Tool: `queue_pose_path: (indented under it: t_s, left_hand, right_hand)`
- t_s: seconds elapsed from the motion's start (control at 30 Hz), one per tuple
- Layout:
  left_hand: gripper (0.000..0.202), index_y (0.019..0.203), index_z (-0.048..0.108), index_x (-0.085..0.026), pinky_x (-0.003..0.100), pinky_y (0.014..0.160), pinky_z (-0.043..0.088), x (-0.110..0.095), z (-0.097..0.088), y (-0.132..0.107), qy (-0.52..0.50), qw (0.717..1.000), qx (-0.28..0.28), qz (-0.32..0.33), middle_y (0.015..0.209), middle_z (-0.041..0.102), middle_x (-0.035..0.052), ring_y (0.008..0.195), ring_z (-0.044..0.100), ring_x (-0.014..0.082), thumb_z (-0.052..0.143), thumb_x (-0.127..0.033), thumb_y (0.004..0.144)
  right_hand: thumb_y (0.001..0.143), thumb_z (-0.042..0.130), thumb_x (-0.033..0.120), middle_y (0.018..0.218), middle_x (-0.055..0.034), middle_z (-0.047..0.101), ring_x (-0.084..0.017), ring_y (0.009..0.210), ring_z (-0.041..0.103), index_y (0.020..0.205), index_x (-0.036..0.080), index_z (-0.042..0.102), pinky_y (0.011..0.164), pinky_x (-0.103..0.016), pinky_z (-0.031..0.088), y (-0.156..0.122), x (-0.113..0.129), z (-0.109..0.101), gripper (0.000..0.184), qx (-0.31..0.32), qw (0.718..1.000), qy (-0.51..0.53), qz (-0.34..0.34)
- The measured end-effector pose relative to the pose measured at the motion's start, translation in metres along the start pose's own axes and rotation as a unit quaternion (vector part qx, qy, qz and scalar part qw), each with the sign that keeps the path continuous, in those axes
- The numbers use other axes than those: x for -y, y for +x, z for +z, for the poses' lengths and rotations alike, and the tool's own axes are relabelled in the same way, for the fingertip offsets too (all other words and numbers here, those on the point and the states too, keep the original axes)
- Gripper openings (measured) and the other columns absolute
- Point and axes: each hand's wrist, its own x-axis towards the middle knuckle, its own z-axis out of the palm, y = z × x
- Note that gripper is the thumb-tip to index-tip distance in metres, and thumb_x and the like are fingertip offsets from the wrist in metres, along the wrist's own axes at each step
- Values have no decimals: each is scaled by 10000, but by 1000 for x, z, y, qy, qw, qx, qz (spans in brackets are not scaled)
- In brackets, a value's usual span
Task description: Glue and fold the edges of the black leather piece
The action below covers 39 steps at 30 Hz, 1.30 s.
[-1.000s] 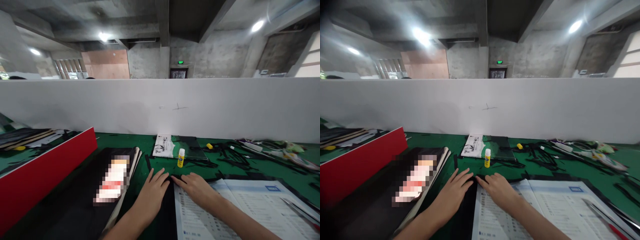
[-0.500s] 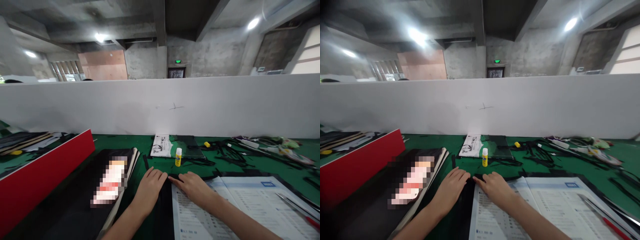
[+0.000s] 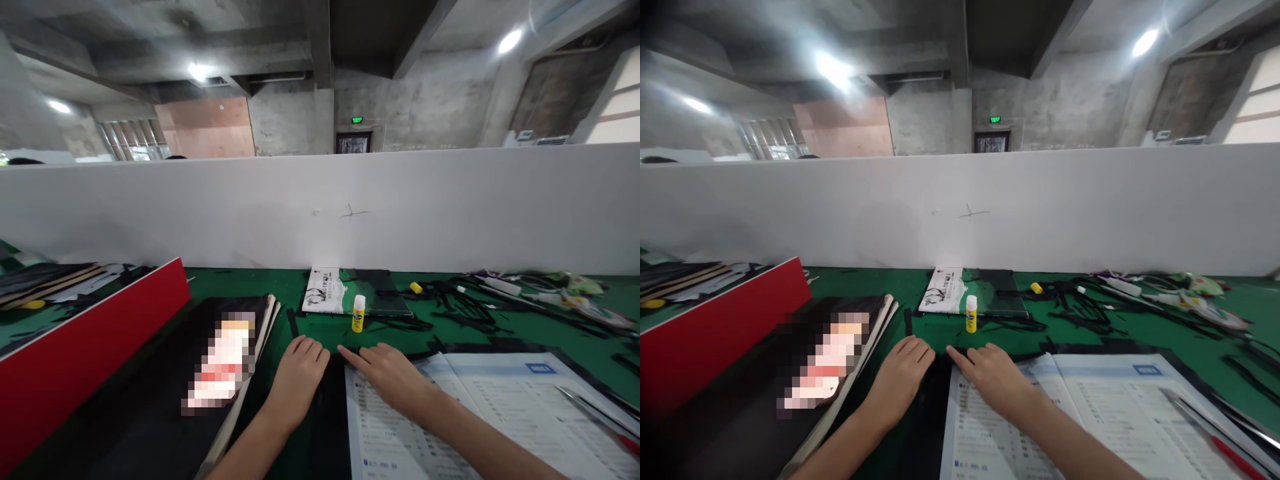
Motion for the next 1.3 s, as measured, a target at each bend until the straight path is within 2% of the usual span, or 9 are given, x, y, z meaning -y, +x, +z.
queue_pose_path:
  t_s: [0.1,0.23,0.37,0.57,0.67,0.73,0.83,0.9,1.3]
  left_hand:
    - [153,910,589,-166,381,925,431,1,1,0,13,1000,9,-12,912,606,41,932,547,207,483,-61,875]
    - [131,931,595,-175,372,891,452,1,3,0,22,999,15,-25,928,608,38,941,555,210,527,-83,867]
    - [119,926,604,-171,378,843,478,1,5,2,31,999,14,-40,927,615,43,931,569,223,547,-91,858]
    - [143,906,630,-140,397,858,482,1,8,1,44,999,-6,-27,941,642,62,954,585,238,544,-48,839]
    - [251,1081,602,-113,406,913,456,0,12,-2,50,998,-28,-4,1047,640,88,1012,571,239,506,-46,858]
    - [295,1164,565,-119,391,977,413,-1,15,-5,48,997,-51,38,1093,635,75,1045,558,215,478,-70,886]
    - [235,1085,604,-123,376,1021,368,-2,21,-8,43,989,-98,100,1043,654,47,1023,562,192,463,-88,900]
    - [203,1010,627,-121,379,1017,368,-2,23,-9,42,987,-115,107,985,665,38,979,573,189,466,-79,894]
    - [204,958,638,-138,388,1033,364,-2,19,-8,28,997,-46,57,899,667,28,904,586,181,512,-34,836]
  right_hand:
    - [699,459,-57,790,-19,600,-189,672,567,1375,61,324,613,-340,370,-1,1,-2,699,-3,1000,-10,-4]
    - [717,476,-43,797,-25,605,-192,683,576,1326,111,416,614,-336,369,-2,0,-4,631,-5,1000,-17,-16]
    - [726,507,-21,791,-22,605,-182,671,573,1315,129,437,600,-326,356,-2,-1,-3,612,-3,999,-17,-27]
    - [742,535,3,808,-18,605,-178,680,570,1307,143,449,608,-330,347,-2,-1,3,588,-3,1000,-11,-26]
    - [751,541,14,819,-18,605,-175,686,566,1298,143,458,606,-329,341,-1,-1,3,568,-6,1000,-8,-23]
    - [765,540,20,818,-16,604,-170,686,562,1292,143,464,600,-326,334,-1,-2,2,546,-8,1000,-5,-19]
    - [773,541,25,821,-16,606,-168,686,564,1295,143,464,600,-324,335,-1,-2,1,541,-9,1000,-2,-17]
    - [764,541,16,824,-17,610,-170,686,568,1296,150,466,605,-324,338,-1,-1,0,554,-9,1000,-2,-17]
    - [731,542,6,809,-18,614,-177,673,575,1290,148,474,585,-322,346,0,-1,-1,581,-12,1000,-4,-23]
